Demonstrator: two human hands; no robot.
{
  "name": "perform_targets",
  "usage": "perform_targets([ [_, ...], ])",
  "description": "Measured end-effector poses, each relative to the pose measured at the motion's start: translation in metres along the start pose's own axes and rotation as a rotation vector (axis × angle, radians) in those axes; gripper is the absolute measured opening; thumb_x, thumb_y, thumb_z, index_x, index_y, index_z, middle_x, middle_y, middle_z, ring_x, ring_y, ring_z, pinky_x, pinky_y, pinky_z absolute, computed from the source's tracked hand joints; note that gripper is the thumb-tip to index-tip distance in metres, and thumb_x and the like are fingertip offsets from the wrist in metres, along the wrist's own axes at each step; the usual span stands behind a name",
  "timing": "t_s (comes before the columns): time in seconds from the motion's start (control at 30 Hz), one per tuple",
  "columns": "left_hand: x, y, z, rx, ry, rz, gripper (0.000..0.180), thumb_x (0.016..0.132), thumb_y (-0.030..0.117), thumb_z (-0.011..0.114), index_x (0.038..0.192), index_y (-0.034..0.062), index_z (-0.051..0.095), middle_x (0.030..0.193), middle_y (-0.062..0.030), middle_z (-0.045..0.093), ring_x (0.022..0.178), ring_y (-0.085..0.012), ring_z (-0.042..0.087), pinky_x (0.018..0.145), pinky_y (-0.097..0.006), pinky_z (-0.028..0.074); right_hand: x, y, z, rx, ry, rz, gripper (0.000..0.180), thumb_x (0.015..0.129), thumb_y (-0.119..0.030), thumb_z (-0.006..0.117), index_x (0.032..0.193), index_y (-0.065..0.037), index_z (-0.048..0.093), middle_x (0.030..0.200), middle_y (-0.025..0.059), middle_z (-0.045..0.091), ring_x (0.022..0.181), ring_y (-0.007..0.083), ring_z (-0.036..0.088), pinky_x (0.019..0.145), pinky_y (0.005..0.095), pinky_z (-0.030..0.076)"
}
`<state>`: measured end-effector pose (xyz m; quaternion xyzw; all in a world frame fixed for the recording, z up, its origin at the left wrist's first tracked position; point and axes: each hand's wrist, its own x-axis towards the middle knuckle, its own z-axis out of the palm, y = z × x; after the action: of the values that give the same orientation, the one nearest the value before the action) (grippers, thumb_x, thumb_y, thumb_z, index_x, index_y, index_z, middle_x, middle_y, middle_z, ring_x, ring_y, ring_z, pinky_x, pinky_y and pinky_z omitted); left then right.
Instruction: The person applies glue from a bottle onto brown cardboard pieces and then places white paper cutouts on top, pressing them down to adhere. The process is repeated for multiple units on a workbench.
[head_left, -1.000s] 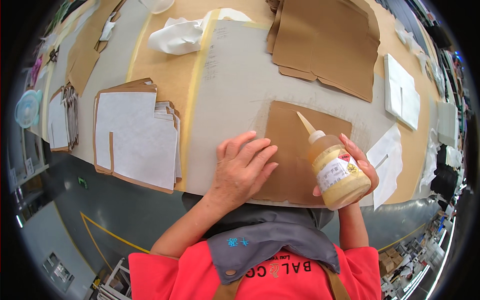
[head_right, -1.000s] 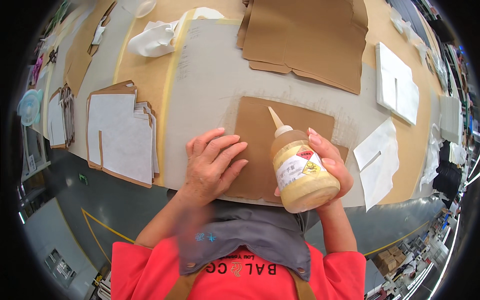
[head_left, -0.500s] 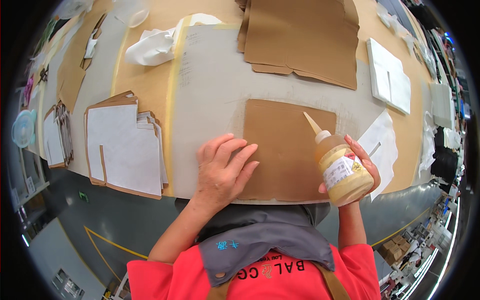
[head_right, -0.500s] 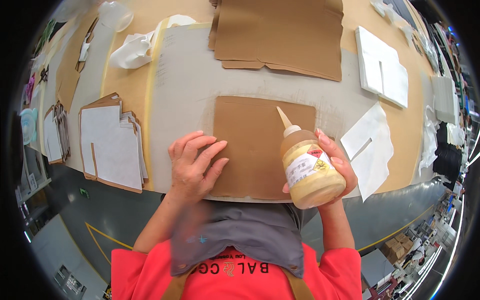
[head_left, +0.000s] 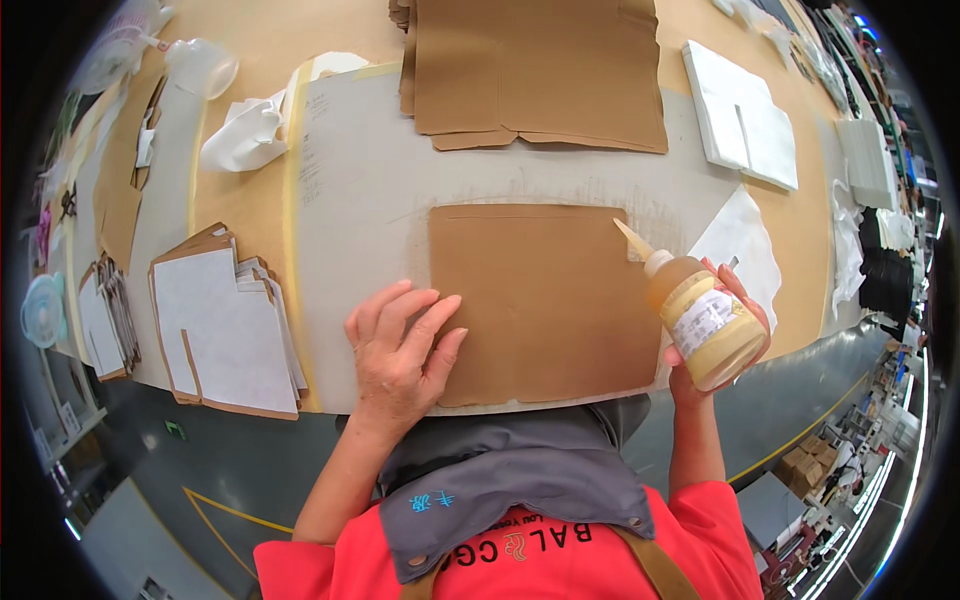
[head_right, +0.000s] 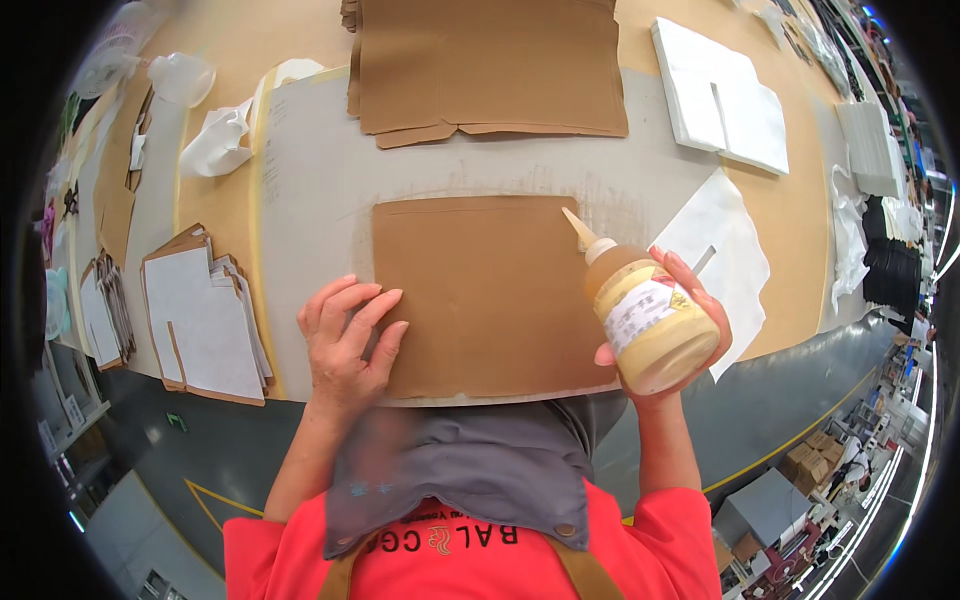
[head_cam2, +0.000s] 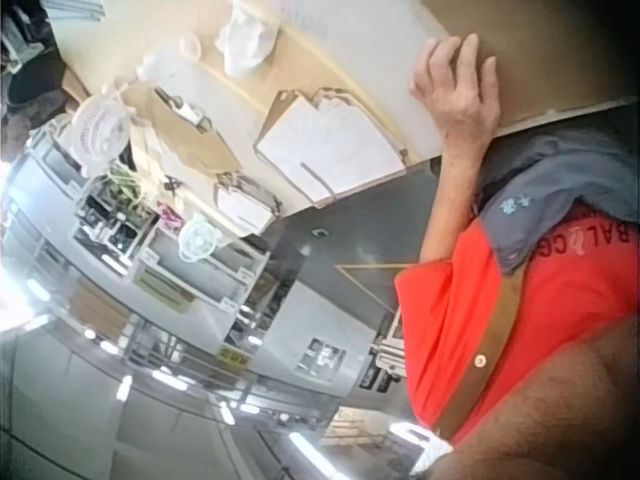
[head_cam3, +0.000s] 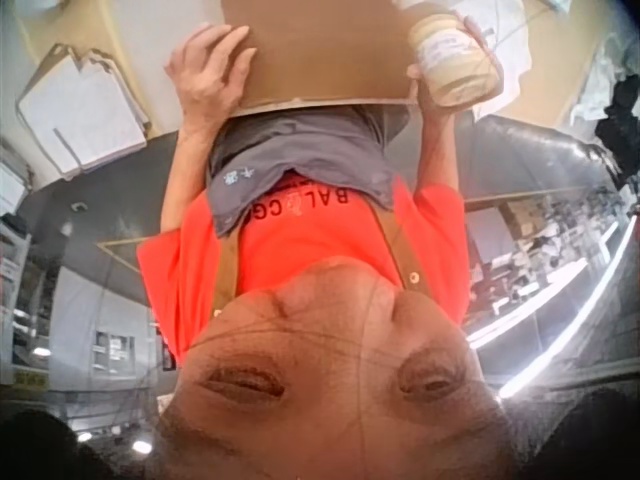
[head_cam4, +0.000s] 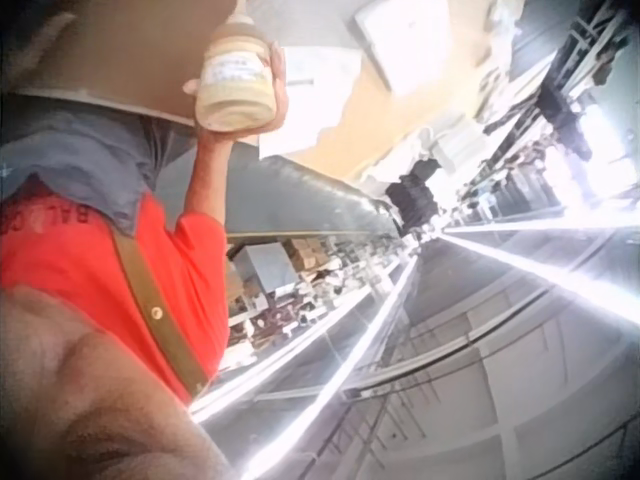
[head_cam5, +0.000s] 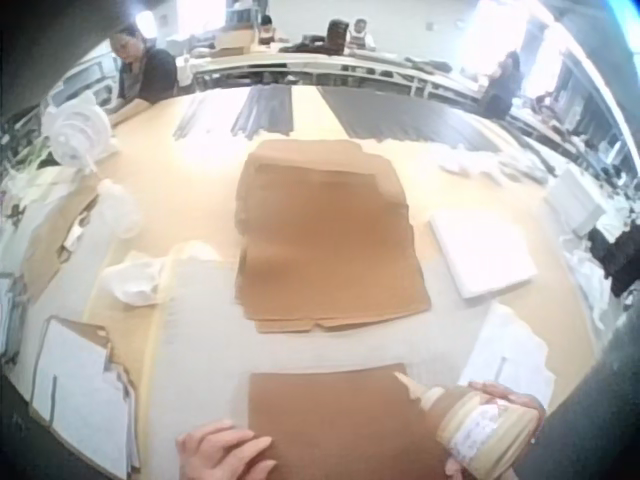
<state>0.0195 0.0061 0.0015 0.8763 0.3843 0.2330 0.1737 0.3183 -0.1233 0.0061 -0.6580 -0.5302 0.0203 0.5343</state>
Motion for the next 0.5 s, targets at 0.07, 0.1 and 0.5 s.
perform_targets([
  [0.07,0.000,0.000,0.000,0.002,-0.002,0.001,0.032,0.080,0.018,0.078,0.112,0.0122,0.073,0.113,-0.0025,0.063,0.116,-0.0256,0.056,0.099,-0.038,0.037,0.000,0.000,0.001,0.045,0.070,0.082,0.106,0.062,-0.063,0.085,0.134,-0.011,0.026,0.138,0.0271,0.049,0.122,0.0419,0.057,0.103,0.0539,0.050],
  [0.1,0.000,0.000,0.000,0.006,-0.001,0.002,0.032,0.080,0.017,0.078,0.111,0.0121,0.073,0.113,-0.0026,0.063,0.116,-0.0256,0.056,0.099,-0.038,0.037,0.001,-0.002,0.002,0.067,0.094,0.131,0.106,0.063,-0.063,0.085,0.134,-0.010,0.026,0.140,0.0267,0.048,0.123,0.0419,0.057,0.104,0.0540,0.049],
  [0.5,0.000,0.001,0.000,0.015,0.002,0.006,0.034,0.080,0.017,0.077,0.113,0.0117,0.072,0.114,-0.0028,0.063,0.116,-0.0264,0.056,0.100,-0.038,0.037,0.004,-0.012,-0.002,0.173,0.165,0.278,0.107,0.066,-0.059,0.084,0.139,-0.009,0.025,0.141,0.0248,0.047,0.129,0.0402,0.051,0.109,0.0555,0.045],
])
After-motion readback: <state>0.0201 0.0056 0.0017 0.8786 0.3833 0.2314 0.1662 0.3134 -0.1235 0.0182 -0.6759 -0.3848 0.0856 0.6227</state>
